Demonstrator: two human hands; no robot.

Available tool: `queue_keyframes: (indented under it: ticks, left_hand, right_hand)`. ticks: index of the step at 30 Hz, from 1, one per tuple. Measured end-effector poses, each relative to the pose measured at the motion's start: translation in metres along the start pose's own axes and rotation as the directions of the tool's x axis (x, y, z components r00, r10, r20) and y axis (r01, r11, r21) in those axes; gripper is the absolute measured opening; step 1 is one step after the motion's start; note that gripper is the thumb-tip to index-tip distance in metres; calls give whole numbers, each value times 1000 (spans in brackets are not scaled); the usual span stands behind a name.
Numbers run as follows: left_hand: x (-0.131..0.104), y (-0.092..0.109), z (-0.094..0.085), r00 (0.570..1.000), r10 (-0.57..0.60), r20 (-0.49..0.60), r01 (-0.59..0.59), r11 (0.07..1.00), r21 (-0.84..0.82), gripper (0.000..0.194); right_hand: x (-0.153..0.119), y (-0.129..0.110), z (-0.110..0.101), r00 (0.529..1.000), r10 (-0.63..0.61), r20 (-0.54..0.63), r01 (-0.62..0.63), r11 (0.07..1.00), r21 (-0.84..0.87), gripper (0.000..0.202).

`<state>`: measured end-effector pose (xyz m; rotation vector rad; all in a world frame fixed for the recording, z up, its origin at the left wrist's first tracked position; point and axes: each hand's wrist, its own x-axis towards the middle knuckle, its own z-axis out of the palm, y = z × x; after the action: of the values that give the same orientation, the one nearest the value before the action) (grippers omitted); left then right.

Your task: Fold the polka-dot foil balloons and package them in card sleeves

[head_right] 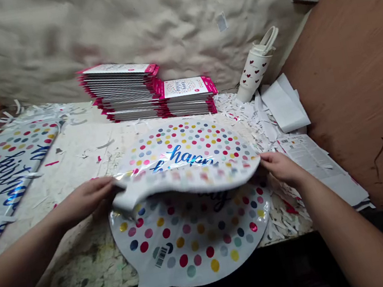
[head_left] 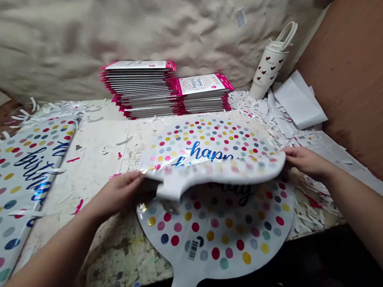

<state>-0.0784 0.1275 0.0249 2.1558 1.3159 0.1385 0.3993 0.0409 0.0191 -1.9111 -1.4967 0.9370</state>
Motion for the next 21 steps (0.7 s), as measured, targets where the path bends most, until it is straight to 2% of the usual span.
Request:
queue_keyframes:
  ticks: [2, 3, 4, 6, 7, 9, 12, 13, 15, 16, 17, 18, 20, 21]
  left_hand:
    - [20, 9, -6, 969, -154, -192, 180, 976, 126, 51]
    - [26, 16, -6, 943, -168, -288, 229, 954, 192, 51]
    - [29, 23, -3, 922, -147, -358, 245, 938, 247, 51]
    - [25, 37, 8, 907, -47, -418, 192, 931, 311, 52]
    - [19, 43, 16, 912, 12, -410, 140, 930, 340, 52]
    - [5, 50, 35, 950, 102, -296, 20, 924, 383, 54]
    - [-12, 51, 57, 987, 123, -107, -67, 903, 425, 62]
    - [-15, 50, 61, 990, 114, -78, -68, 897, 436, 63]
    - [-18, 47, 65, 992, 108, -64, -67, 890, 452, 62]
    - [-18, 46, 66, 992, 108, -65, -67, 888, 456, 61]
    - [-18, 45, 67, 992, 107, -70, -64, 886, 459, 60]
    - [-17, 44, 68, 991, 106, -78, -58, 884, 463, 59]
    - [-16, 42, 69, 990, 107, -96, -49, 879, 475, 59]
    - [-15, 41, 69, 989, 107, -101, -46, 876, 479, 59]
  right_hand:
    - [29, -11, 2, 995, 89, -42, -88, 996, 23, 44]
    - [41, -16, 4, 994, 100, -39, -100, 995, 2, 45]
    - [51, -20, 7, 993, 104, -63, -105, 994, -26, 44]
    - [65, -25, 11, 987, 121, -102, -130, 987, -94, 41]
    - [69, -27, 10, 984, 129, -120, -146, 980, -136, 41]
    - [76, -31, 6, 975, 154, -163, -189, 956, -223, 42]
    - [75, -47, 6, 930, 189, -315, -297, 891, -343, 60]
    - [71, -57, 13, 909, 150, -390, -309, 869, -386, 68]
    - [55, -83, 44, 895, -47, -443, -203, 842, -500, 74]
    - [44, -97, 66, 909, -194, -369, -48, 830, -556, 70]
    - [32, -110, 90, 930, -326, -170, 177, 801, -572, 67]
    - [20, -120, 115, 919, -393, -25, 313, 768, -559, 64]
    - [1, -127, 152, 868, -454, 199, 488, 712, -505, 65]
    - [-6, -123, 159, 845, -450, 290, 535, 699, -474, 68]
